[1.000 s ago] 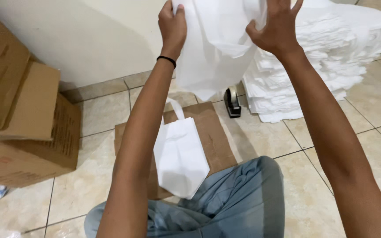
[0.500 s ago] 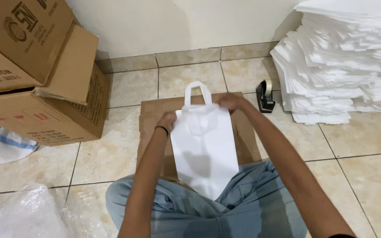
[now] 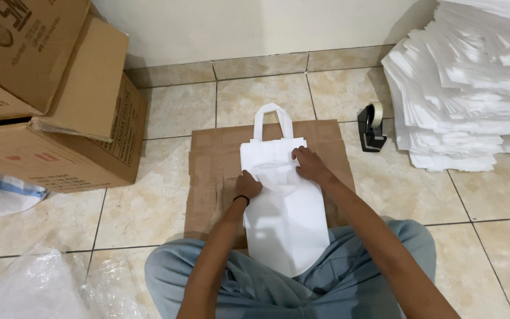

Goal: The person sits on the floor and repeatedly picks up white plastic bags from a large stack. They fold each bag neatly and place it into a growing pile on a piece of cardboard. The person continues this process, handling the bags one by one.

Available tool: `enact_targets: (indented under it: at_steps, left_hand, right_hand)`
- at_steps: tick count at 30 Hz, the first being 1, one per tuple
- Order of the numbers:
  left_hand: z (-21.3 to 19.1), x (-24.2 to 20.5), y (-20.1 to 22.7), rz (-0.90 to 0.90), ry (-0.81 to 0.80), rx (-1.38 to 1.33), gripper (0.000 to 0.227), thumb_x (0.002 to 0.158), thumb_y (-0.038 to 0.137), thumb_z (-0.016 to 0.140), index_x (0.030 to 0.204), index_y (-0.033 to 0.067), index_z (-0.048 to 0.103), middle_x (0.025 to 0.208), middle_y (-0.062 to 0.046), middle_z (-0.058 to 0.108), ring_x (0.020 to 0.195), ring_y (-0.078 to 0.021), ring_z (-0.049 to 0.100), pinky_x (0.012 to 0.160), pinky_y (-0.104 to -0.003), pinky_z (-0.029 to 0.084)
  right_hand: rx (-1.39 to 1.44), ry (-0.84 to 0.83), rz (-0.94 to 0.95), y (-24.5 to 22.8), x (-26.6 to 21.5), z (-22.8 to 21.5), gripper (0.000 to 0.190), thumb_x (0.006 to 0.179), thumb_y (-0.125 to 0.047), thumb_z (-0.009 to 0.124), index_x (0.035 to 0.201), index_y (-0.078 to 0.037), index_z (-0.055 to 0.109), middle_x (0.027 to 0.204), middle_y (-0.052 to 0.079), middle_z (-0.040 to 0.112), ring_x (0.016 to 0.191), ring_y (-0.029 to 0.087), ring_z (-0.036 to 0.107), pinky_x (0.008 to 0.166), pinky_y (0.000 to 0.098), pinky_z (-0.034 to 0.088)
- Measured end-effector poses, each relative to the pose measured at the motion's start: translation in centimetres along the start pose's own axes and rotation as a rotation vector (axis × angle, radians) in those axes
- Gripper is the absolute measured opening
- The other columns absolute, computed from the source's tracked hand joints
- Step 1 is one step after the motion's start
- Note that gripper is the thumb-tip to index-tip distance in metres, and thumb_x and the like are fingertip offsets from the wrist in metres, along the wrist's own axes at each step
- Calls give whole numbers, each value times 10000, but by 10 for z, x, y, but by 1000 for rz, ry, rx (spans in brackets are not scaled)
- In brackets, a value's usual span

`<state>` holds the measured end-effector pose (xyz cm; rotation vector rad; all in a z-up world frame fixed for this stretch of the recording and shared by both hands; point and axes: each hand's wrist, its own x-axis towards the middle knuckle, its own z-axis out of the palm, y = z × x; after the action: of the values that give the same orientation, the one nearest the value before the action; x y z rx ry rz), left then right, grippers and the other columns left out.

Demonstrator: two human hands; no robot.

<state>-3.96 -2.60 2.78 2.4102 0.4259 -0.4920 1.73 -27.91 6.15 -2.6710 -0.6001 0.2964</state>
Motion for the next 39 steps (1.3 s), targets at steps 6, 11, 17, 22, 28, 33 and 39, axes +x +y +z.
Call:
enact_targets:
  at_steps: [6, 11, 17, 22, 28, 33, 39]
  left_hand:
    - [5, 26, -16, 87, 23, -7, 416, 760, 141, 614, 1153, 31, 535, 1091, -193, 636, 1112, -388, 649, 904, -444, 570]
    - [-9, 0, -9, 99, -24, 22, 453, 767, 108, 617, 1208, 82, 519, 1121, -164, 609, 1131, -359, 636, 908, -411, 569]
    - [-9, -2, -10, 125, -37, -34, 451, 784, 79, 614, 1225, 77, 518, 1133, -203, 597, 1144, -389, 624, 928, -434, 558]
    - [0, 14, -17, 139, -16, -42, 412, 794, 68, 605, 1201, 89, 545, 1105, -210, 621, 1117, -390, 637, 911, -443, 555]
    - [-1, 12, -12, 92, 3, -96, 377, 801, 87, 586, 1177, 109, 568, 1095, -195, 641, 1090, -365, 653, 892, -438, 556]
    - [-34, 3, 11, 40, 49, -219, 380, 786, 121, 541, 1161, 154, 591, 1056, -154, 669, 1019, -310, 676, 841, -399, 561]
    - [-60, 41, 31, 47, 64, -474, 437, 810, 111, 475, 1223, 165, 609, 1083, -150, 660, 986, -267, 662, 813, -377, 559]
  right_hand:
    - [113, -114, 18, -45, 13, -37, 390, 915, -189, 613, 1288, -173, 501, 1217, 162, 568, 1188, 378, 593, 941, 486, 527]
    - [-68, -255, 28, -53, 40, -17, 535, 801, -240, 748, 1318, -215, 609, 1251, 132, 519, 1248, 343, 521, 971, 453, 491]
    - [-96, -215, -42, -54, 44, -16, 262, 909, -249, 572, 1142, -185, 674, 1206, 94, 579, 1223, 288, 494, 961, 424, 435]
    - [-202, -305, -119, -74, 25, -43, 579, 759, -261, 750, 1316, -178, 614, 1205, 60, 652, 1211, 275, 502, 1001, 431, 413]
    - [-300, -79, -120, -35, 46, 4, 262, 914, -226, 604, 1153, -181, 702, 1077, 29, 714, 1123, 219, 553, 971, 419, 421]
    - [25, 70, -38, -53, 36, -47, 293, 952, -268, 558, 1179, -134, 685, 1098, 81, 669, 1135, 276, 552, 991, 478, 429]
    - [276, 181, 44, -37, 67, -69, 256, 956, -304, 577, 1139, -168, 692, 1038, 89, 683, 1104, 289, 599, 977, 489, 459]
